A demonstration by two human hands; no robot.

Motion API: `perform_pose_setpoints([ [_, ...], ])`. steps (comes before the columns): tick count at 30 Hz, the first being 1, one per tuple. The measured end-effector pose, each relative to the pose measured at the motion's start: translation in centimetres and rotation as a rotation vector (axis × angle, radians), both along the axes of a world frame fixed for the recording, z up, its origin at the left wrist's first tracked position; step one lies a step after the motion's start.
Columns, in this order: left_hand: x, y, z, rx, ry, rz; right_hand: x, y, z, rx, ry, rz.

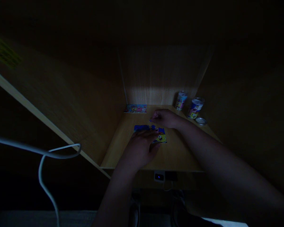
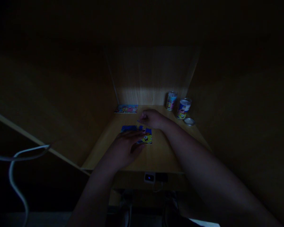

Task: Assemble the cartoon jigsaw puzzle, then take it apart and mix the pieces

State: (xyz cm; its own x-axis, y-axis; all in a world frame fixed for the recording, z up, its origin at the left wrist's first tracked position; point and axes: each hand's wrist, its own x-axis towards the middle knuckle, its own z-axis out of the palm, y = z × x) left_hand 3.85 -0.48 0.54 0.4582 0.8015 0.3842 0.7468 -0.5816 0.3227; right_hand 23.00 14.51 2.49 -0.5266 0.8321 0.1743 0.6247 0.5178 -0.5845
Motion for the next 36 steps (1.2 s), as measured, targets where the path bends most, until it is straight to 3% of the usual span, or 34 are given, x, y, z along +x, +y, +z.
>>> perform_pose_setpoints([
  [7,0.0,0.0,0.0,-0.016,0.003,0.001,-0.3,0.3,-0.7,-0.004,0.139,0.017],
  [12,-0.1,0.0,0.0,-0.017,0.015,0.007,-0.8,0.8,-1.4,0.089,0.076,0.058],
  [18,0.0,-0.1,0.3,-0.017,0.015,0.007,-0.1,1.1,-1.0,0.327,0.021,0.05],
  [25,0.0,-0.1,0.1,-0.011,0.006,0.005,-0.2,1.1,-1.2,0.313,-0.123,0.238],
  [31,0.0,0.0,-0.1,-0.01,0.006,0.007,-0.1,1.5,-1.7,0.365,-0.163,0.182],
  [36,-0.1,0.0,-0.1,-0.014,0.015,0.0,0.5,0.3,0.1,0.186,-0.237,0.187],
])
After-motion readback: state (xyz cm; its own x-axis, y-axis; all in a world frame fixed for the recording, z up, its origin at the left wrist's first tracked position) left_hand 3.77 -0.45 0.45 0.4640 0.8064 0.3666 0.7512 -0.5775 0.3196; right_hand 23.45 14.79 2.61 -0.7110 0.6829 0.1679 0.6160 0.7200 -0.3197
